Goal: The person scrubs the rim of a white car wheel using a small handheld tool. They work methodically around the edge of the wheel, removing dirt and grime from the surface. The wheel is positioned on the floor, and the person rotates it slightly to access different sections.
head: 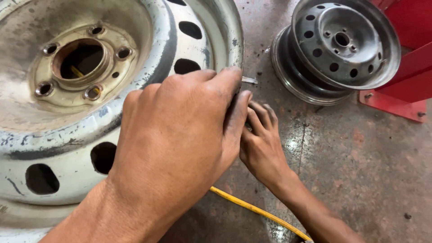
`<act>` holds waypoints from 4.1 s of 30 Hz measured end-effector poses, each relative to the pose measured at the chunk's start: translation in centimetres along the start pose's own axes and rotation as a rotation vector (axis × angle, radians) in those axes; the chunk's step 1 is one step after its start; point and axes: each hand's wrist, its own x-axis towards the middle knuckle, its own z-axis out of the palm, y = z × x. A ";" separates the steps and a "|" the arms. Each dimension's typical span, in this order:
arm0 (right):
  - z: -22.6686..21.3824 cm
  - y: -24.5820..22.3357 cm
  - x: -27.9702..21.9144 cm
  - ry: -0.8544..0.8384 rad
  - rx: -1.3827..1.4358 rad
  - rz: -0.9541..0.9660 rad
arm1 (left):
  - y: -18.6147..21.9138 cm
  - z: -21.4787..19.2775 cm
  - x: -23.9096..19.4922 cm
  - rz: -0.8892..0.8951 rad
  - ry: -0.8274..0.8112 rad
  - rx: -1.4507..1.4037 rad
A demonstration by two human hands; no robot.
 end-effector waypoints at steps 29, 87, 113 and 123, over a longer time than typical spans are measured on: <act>1.1 7.6 5.5 -0.082 0.021 -0.289 | 0.8 -0.7 0.1 -0.025 0.070 -0.009; 2.9 -11.5 -0.3 0.734 1.239 0.434 | -6.6 -5.2 -13.7 0.045 -0.146 0.635; 3.1 0.1 1.8 0.552 1.207 0.901 | 2.8 -1.6 -3.3 -0.280 -0.271 0.450; 1.8 1.0 2.2 0.406 1.295 1.052 | 2.0 -1.9 -2.8 -0.179 -0.316 0.377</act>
